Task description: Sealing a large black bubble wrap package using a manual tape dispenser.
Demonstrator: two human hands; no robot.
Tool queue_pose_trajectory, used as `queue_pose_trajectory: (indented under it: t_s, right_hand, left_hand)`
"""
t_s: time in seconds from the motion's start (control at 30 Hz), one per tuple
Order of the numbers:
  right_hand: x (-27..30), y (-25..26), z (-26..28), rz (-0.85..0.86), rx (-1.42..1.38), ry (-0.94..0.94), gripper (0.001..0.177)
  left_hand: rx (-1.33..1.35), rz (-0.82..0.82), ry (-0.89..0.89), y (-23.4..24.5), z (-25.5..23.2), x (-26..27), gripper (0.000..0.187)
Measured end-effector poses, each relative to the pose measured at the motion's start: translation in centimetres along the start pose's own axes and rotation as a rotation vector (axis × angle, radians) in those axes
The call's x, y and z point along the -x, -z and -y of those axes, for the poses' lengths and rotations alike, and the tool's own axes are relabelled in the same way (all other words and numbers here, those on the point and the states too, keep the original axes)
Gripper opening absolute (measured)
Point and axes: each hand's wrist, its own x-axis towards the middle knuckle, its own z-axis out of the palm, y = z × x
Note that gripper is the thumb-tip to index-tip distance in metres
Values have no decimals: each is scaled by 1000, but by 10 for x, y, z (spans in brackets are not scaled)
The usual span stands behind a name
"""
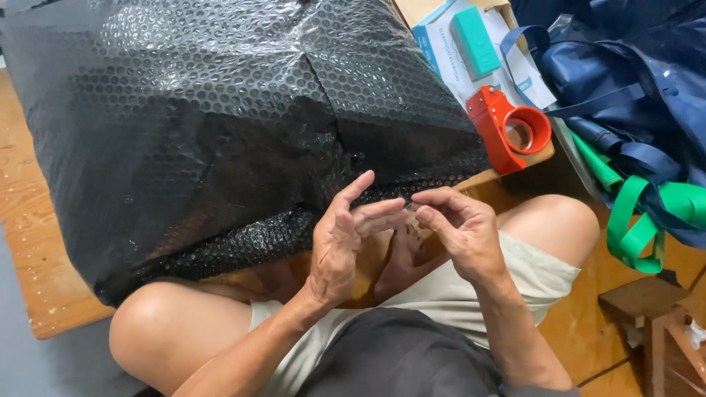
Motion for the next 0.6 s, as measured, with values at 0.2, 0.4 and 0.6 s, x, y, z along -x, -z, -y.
queue_pose_trajectory:
  t_s: [0.2, 0.4, 0.6]
  right_hand:
    - [9, -16, 9, -71, 167, 141, 11]
    - [18, -45, 35, -215, 381, 549, 7]
    - [18, -54, 32, -262, 472, 671, 8]
  left_hand:
    - [-100, 31, -70, 1, 1, 0, 77]
    - [-282, 59, -164, -4, -8, -1, 84]
    - [-369, 70, -224, -1, -2, 0, 104]
